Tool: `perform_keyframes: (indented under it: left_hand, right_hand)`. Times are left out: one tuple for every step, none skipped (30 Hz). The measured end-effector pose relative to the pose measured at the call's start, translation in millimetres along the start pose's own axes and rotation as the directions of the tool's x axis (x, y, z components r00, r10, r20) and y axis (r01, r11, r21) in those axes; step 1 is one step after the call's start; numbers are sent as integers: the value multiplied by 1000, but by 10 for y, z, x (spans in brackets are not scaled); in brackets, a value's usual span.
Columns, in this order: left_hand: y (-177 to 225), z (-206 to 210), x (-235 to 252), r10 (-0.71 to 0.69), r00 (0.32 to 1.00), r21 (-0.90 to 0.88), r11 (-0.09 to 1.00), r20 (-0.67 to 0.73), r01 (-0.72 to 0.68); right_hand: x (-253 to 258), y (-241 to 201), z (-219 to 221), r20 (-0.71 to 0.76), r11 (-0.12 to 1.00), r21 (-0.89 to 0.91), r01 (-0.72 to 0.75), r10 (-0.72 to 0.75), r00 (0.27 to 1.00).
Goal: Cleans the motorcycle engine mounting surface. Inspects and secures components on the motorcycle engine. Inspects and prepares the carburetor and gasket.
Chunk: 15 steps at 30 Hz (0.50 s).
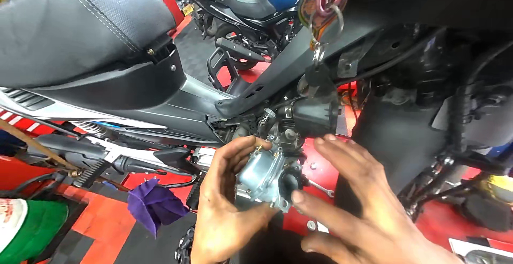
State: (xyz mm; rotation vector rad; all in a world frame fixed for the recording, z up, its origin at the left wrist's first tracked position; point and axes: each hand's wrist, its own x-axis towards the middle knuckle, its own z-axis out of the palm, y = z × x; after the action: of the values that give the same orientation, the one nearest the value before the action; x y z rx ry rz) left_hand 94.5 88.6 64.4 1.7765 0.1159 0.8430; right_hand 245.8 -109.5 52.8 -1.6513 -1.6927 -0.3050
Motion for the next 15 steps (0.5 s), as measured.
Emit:
perform_keyframes:
  left_hand:
    - [-4,6,0,1,1000,-1,1000,-4,-1]
    - [0,9,-6,0,1000,2,1000,-7,0]
    - [5,10,-9,-1,1000,4,1000,-9,1]
    - [6,11,-7,-2,1000,9,1000,-11,2]
    - [6,14,0,0,1000,10,1000,-11,1]
    - [5,17,3,1,1000,14,1000,-9,-1]
    - [6,22,-3,1,1000,15,1000,-7,-1]
    - [9,27,-9,-1,1000,13,1000,-4,1]
    - [9,33,-14,-5,1000,8,1000,-2,5]
    - [8,40,-16,-9,1000,2,1000,-3,9]
    - [7,47,-17,-9,1000,-1,1000,-5,9]
    - [6,52,-21,-9,1000,-5,1000,-7,9]
    - [7,54,-27,-10,1000,-5,1000,-8,10]
    - [8,52,-29,-14,1000,-2,1000,-8,14]
    - [5,52,-27,-17,1000,5,1000,-10,17]
  right_hand:
    - [5,-2,-6,6,1000,-2,2,-2,1000]
    - [11,-3,0,17,1000,-3,7,-7,1000]
    - [16,-1,10,25,1000,-2,8,-8,1000]
    - [23,0,16,20,1000,4,5,-5,1000]
    - [36,-1,13,18,1000,3,3,-3,1000]
    - [54,-4,9,26,1000,0,1,-1,1000]
    - [70,-8,13,37,1000,-3,1,-1,999]
    - [85,-8,19,49,1000,-7,1,-1,999]
    - [100,-4,21,50,1000,-3,1,-1,999]
    - [114,2,18,41,1000,0,1,-1,999]
    - [127,10,13,35,1000,-7,-1,2,999]
    - [133,16,13,37,1000,-12,-5,5,999]
    - [130,21,18,46,1000,-19,-10,11,999]
    - [124,25,20,48,1000,-20,-15,16,999]
    - [119,31,19,36,1000,-14,-17,17,999]
